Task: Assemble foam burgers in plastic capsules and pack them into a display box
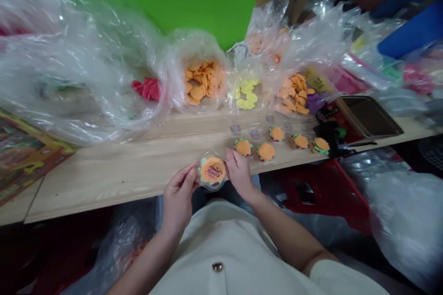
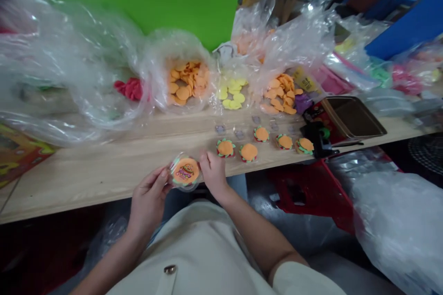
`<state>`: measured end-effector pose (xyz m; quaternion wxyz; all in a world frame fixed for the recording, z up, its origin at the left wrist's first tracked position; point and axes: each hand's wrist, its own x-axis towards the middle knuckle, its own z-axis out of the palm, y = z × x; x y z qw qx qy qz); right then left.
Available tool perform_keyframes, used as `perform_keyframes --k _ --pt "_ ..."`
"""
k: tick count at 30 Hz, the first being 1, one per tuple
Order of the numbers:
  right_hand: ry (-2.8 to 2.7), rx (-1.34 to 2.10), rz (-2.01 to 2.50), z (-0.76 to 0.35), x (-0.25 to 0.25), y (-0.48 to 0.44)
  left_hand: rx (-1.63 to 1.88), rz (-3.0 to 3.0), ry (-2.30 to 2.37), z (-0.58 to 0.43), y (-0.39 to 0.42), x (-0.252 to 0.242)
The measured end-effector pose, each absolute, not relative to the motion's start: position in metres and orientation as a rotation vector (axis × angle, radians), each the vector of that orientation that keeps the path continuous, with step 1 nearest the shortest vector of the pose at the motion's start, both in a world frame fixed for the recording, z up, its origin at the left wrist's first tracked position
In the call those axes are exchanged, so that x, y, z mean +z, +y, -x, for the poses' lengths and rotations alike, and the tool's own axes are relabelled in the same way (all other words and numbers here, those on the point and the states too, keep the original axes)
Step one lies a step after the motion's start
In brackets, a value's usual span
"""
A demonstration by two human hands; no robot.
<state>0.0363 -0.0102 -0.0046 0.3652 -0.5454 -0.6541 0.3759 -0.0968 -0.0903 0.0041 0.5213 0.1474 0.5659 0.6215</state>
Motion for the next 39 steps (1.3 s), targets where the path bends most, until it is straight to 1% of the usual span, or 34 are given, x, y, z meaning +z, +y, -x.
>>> perform_keyframes --k 5,9,11,14,20,25,27,31,36,39 --pt "-1.871 0.818 1.243 -0.038 0.025 0.021 1.346 -0.481 1.192 0.111 -0.074 0.028" --pt "-2.089 0.872 1.146 -0.032 0.04 0.036 1.099 -0.758 1.235 0.121 -0.057 0.048" --pt "-2.091 0.873 1.203 -0.026 0.041 0.04 1.055 -0.813 1.281 0.117 -0.048 0.05" --pt "-1.897 0.813 1.368 -0.015 0.032 0.038 1.179 -0.742 1.327 0.104 -0.039 0.042" --pt "-1.446 0.857 1.503 -0.001 0.003 0.015 1.499 -0.688 1.358 0.074 -0.035 0.032" --pt "-1.46 0.862 1.401 -0.003 -0.003 0.019 1.563 -0.787 1.461 0.064 -0.04 0.034" --pt "-1.486 0.816 1.388 -0.009 -0.002 0.022 1.541 -0.824 1.431 0.069 -0.041 0.033" --pt "-1.697 0.735 1.358 -0.021 0.004 0.026 1.339 -0.827 1.291 0.105 -0.034 0.037" --pt "-2.211 0.823 1.126 -0.029 0.014 0.021 0.833 -1.009 1.142 0.145 -0.036 0.042" --pt "-2.416 0.931 1.109 -0.034 0.002 -0.005 0.793 -0.991 1.184 0.134 -0.072 0.022"
